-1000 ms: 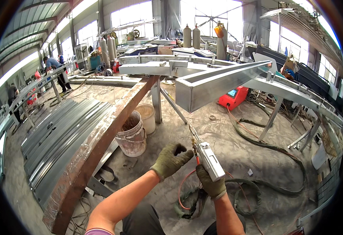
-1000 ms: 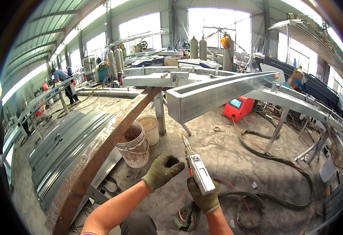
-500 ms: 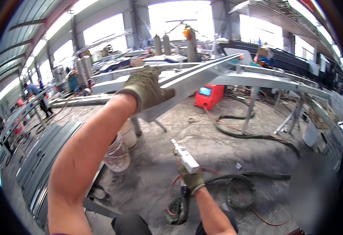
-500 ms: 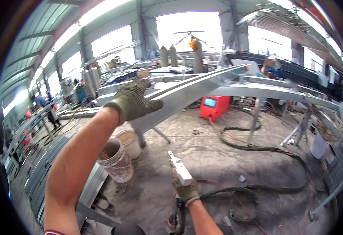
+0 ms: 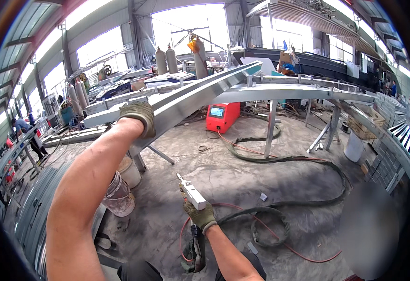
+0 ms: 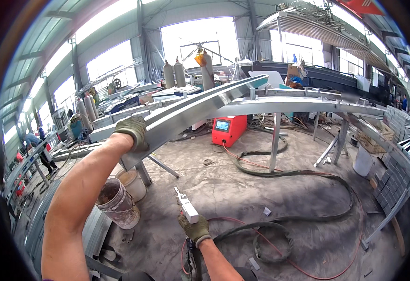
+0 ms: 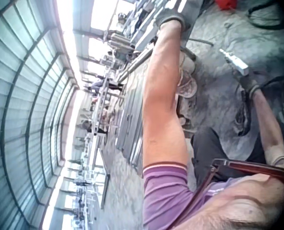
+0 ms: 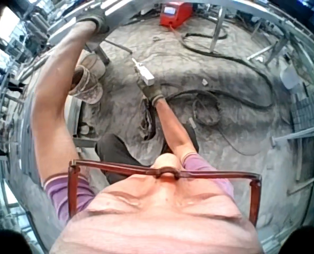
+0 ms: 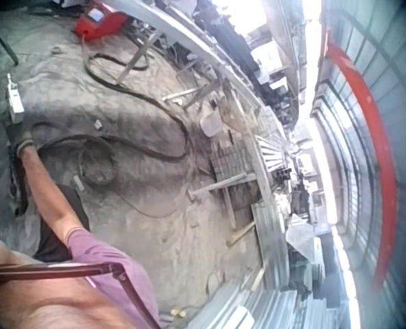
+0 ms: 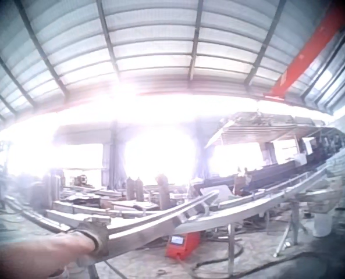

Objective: The person welds metal frame components using a handheld welding torch, producing bright sparks. They position and reposition rectangular metal pieces on a workbench, then weld joints to assemble the structure.

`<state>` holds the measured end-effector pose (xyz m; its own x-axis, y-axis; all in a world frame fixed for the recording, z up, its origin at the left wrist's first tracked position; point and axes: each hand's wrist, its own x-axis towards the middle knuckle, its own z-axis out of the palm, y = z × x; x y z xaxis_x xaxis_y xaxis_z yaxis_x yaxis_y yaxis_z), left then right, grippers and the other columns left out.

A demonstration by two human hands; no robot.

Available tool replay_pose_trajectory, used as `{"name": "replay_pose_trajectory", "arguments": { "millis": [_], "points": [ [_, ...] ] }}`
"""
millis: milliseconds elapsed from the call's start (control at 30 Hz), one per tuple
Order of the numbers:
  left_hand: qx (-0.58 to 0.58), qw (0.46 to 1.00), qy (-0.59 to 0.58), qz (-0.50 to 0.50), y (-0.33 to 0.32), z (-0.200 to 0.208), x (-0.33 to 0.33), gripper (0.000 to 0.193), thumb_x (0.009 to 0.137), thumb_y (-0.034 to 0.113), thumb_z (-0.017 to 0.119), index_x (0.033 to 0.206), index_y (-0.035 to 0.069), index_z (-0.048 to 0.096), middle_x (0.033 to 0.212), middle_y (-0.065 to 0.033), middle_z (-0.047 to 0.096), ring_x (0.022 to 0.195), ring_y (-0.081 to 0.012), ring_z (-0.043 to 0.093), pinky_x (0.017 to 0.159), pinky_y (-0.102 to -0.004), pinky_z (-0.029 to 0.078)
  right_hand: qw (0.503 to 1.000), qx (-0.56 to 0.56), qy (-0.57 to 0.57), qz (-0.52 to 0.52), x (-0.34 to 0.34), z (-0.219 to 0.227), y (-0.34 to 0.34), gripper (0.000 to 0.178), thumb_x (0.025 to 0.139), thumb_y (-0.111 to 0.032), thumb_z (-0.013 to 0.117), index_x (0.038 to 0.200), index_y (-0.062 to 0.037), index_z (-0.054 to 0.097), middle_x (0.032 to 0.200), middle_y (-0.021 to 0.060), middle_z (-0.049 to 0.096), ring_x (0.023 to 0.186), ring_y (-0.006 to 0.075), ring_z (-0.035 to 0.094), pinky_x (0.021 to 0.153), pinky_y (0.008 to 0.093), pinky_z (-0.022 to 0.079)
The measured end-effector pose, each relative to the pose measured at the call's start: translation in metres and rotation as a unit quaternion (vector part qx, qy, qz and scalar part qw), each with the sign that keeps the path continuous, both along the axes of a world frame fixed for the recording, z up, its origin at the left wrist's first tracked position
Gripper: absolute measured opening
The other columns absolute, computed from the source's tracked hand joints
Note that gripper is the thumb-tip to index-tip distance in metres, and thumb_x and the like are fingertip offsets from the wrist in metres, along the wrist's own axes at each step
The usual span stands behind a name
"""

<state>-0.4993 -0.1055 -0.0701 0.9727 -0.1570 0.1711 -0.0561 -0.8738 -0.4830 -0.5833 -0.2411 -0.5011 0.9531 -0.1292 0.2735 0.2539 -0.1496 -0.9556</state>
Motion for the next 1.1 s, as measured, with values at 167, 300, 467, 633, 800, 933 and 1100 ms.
{"name": "replay_pose_trajectory", "arguments": {
  "millis": [167, 300, 467, 633, 800, 933, 1100],
  "points": [
    [0.117, 0.983, -0.118, 0.074, -0.014, -0.036, -0.007, 0.071, 0.098, 0.024, 0.066, 0.16, -0.005, 0.044, 0.157, -0.0251, 0.057, 0.131, -0.0372, 0.066, 0.09, -0.0535, 0.058, 0.997, -0.067, 0.027, -0.005, 0.002, 0.001, -0.005, 0.054, 0.095, -0.059, 0.072, 0.118, -0.0104, 0.08, 0.101, 0.0211, 0.08, 0.1, 0.0419, 0.077, 0.087, 0.0474, 0.06],
    [0.196, 0.969, -0.152, 0.02, 0.011, -0.064, -0.01, 0.061, 0.109, 0.016, 0.049, 0.165, -0.005, 0.039, 0.151, -0.0253, 0.059, 0.126, -0.0393, 0.064, 0.084, -0.0611, 0.054, 0.996, -0.085, 0.006, -0.012, -0.002, 0.011, 0.001, 0.054, 0.094, -0.058, 0.073, 0.118, -0.0101, 0.08, 0.101, 0.0213, 0.08, 0.102, 0.0418, 0.077, 0.088, 0.0472, 0.059],
    [0.142, 0.913, -0.376, -0.073, 0.062, -0.12, 0.017, 0.02, 0.1, 0.021, 0.06, 0.119, 0.015, 0.065, 0.109, -0.0083, 0.068, 0.103, -0.0262, 0.065, 0.08, -0.0509, 0.049, 0.996, -0.074, -0.047, 0.0, -0.014, 0.037, 0.004, 0.045, 0.097, -0.05, 0.076, 0.116, -0.0094, 0.08, 0.103, 0.0197, 0.08, 0.101, 0.0395, 0.078, 0.085, 0.0454, 0.06],
    [0.055, 0.949, -0.305, -0.061, 0.025, -0.12, 0.009, 0.037, 0.1, 0.018, 0.06, 0.133, 0.004, 0.067, 0.131, -0.0215, 0.067, 0.128, -0.0369, 0.062, 0.105, -0.0542, 0.048, 0.996, 0.012, -0.064, 0.057, 0.004, 0.019, -0.015, 0.039, 0.099, -0.029, 0.079, 0.127, -0.0019, 0.075, 0.112, 0.0125, 0.081, 0.106, 0.0247, 0.079, 0.091, 0.0387, 0.06],
    [-0.122, 0.98, -0.154, -0.02, 0.013, -0.06, -0.008, 0.067, 0.088, 0.041, 0.074, 0.14, -0.001, 0.066, 0.143, -0.0277, 0.064, 0.137, -0.0428, 0.06, 0.112, -0.0577, 0.047, 0.996, 0.07, -0.045, 0.025, 0.007, 0.009, -0.005, 0.039, 0.095, -0.02, 0.084, 0.127, -0.0002, 0.074, 0.112, 0.0089, 0.08, 0.102, 0.0216, 0.076, 0.088, 0.0381, 0.059],
    [-0.188, 0.98, 0.045, 0.044, 0.015, -0.023, 0.002, 0.081, 0.078, 0.053, 0.082, 0.144, 0.008, 0.07, 0.149, -0.0208, 0.067, 0.136, -0.0338, 0.066, 0.109, -0.0489, 0.055, 0.995, 0.09, -0.024, 0.026, -0.006, 0.023, -0.013, 0.036, 0.094, -0.014, 0.086, 0.124, 0.0002, 0.073, 0.107, 0.0034, 0.076, 0.095, 0.0143, 0.07, 0.084, 0.0343, 0.058],
    [-0.257, 0.965, 0.056, -0.007, 0.033, -0.006, 0.001, 0.085, 0.073, 0.06, 0.086, 0.14, 0.009, 0.075, 0.147, -0.0187, 0.07, 0.133, -0.0342, 0.069, 0.111, -0.0486, 0.056, 0.997, 0.044, -0.025, 0.052, -0.006, 0.022, -0.018, 0.045, 0.097, -0.021, 0.084, 0.135, -0.0015, 0.07, 0.12, 0.0059, 0.075, 0.104, 0.0181, 0.07, 0.089, 0.0364, 0.058]
  ]
}}
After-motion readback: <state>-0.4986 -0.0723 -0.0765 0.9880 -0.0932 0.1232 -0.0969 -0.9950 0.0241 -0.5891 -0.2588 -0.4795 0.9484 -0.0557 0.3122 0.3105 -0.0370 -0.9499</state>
